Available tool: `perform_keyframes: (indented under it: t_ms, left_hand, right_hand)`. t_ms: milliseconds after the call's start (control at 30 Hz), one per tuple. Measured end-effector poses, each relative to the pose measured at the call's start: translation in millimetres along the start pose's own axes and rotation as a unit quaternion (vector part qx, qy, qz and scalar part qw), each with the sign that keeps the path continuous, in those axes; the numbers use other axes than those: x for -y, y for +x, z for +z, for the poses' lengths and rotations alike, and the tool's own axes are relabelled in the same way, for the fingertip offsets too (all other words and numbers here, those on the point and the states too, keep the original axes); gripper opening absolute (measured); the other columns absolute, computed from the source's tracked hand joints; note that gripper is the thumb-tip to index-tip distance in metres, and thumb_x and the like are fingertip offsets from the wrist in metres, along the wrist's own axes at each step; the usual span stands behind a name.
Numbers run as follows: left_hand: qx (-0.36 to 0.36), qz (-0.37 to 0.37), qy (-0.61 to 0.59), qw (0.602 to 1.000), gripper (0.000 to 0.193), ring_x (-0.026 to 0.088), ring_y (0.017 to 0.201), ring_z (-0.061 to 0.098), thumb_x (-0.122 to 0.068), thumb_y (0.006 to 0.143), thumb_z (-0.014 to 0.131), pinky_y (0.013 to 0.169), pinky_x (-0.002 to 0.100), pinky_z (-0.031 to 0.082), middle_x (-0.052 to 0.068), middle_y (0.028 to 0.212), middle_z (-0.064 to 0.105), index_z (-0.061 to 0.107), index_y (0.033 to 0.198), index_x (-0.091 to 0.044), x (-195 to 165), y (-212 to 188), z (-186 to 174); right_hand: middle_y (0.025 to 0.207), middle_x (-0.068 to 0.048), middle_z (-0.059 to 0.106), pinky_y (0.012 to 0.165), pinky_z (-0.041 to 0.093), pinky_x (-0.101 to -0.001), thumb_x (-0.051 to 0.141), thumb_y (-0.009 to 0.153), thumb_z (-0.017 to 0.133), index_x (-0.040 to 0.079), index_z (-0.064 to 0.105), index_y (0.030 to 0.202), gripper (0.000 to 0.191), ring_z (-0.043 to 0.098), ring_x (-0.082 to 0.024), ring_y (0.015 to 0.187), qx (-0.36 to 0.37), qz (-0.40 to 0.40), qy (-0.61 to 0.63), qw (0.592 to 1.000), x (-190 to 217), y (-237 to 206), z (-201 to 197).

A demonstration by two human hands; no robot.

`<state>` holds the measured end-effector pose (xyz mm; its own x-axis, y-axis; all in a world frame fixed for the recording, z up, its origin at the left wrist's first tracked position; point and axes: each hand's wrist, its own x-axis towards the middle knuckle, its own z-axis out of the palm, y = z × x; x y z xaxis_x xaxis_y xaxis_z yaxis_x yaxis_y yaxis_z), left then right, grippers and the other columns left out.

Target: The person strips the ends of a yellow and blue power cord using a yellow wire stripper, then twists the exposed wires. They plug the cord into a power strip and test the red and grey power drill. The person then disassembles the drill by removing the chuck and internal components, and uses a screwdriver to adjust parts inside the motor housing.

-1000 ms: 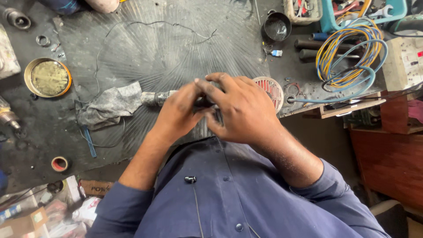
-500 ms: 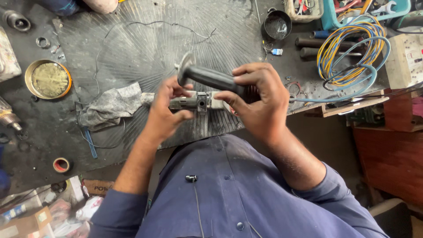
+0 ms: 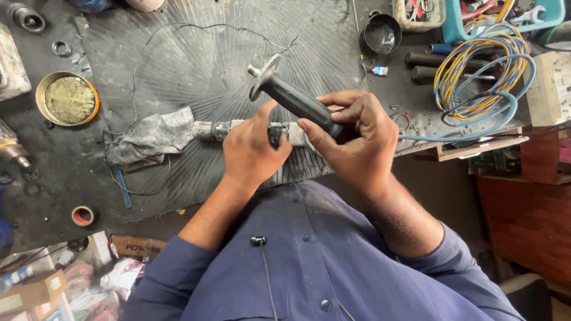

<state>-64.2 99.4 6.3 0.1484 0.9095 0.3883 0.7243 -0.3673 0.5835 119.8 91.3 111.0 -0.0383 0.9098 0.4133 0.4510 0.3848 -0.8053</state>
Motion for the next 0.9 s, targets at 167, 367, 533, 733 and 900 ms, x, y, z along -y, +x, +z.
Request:
perform_keyframes:
  t_ms: [167, 367, 533, 733, 900]
  left_hand:
    - [-0.034, -0.200, -0.513, 0.834, 0.045, 0.024, 0.083, 0.071, -0.023, 0.094, 0.069, 0.077, 0.038, 0.060, 0.013, 0.098, 0.070, 0.060, 0.132, -0.001, 18.7, 1.1, -17.0]
    - [0.046, -0.238, -0.825, 0.510, 0.075, 0.024, 0.105, 0.075, -0.046, 0.081, 0.078, 0.093, 0.045, 0.064, 0.012, 0.121, 0.068, 0.044, 0.140, -0.012, 9.3, 9.3, -18.1]
    - [0.017, -0.299, -0.814, 0.498, 0.062, 0.022, 0.098, 0.071, -0.026, 0.096, 0.079, 0.085, 0.038, 0.063, 0.011, 0.116, 0.064, 0.043, 0.144, -0.010, -9.5, 5.5, 2.3]
    - [-0.024, -0.385, -0.440, 0.811, 0.058, 0.023, 0.082, 0.068, -0.004, 0.075, 0.068, 0.065, 0.039, 0.061, 0.008, 0.105, 0.062, 0.045, 0.127, -0.016, 92.6, 76.2, -8.5]
    - [0.188, -0.040, -0.058, 0.980, 0.051, 0.037, 0.118, 0.062, -0.006, 0.072, 0.079, 0.098, 0.045, 0.052, 0.016, 0.125, 0.061, 0.058, 0.118, -0.009, 157.9, 123.3, -5.4]
  right_hand:
    - [0.116, -0.017, 0.071, 0.066, 0.058, -0.0234, 0.009, 0.091, 0.090, 0.002, 0.047, 0.099, 0.044, 0.071, -0.010, 0.088, 0.004, 0.003, 0.008, 1.000, -0.1, 1.3, -1.3]
    - [0.117, -0.012, 0.072, 0.089, 0.058, -0.0422, 0.018, 0.083, 0.089, 0.006, 0.056, 0.093, 0.037, 0.073, -0.027, 0.111, 0.107, -0.101, -0.123, 0.981, 16.4, 13.2, -1.4]
    - [0.125, -0.009, 0.072, 0.116, 0.045, -0.0536, 0.018, 0.078, 0.082, 0.009, 0.066, 0.096, 0.025, 0.064, -0.034, 0.130, 0.179, -0.145, -0.138, 0.963, 28.4, 20.2, -6.9]
    - [0.118, -0.005, 0.072, 0.091, 0.056, -0.0369, 0.015, 0.087, 0.081, 0.007, 0.064, 0.105, 0.026, 0.072, -0.026, 0.111, 0.142, -0.121, -0.113, 0.976, 28.2, 10.8, -6.1]
    - [0.111, -0.004, 0.073, 0.080, 0.054, -0.0359, 0.016, 0.087, 0.082, 0.008, 0.065, 0.106, 0.027, 0.070, -0.023, 0.094, 0.142, -0.140, -0.155, 0.968, 29.0, 6.1, -3.3]
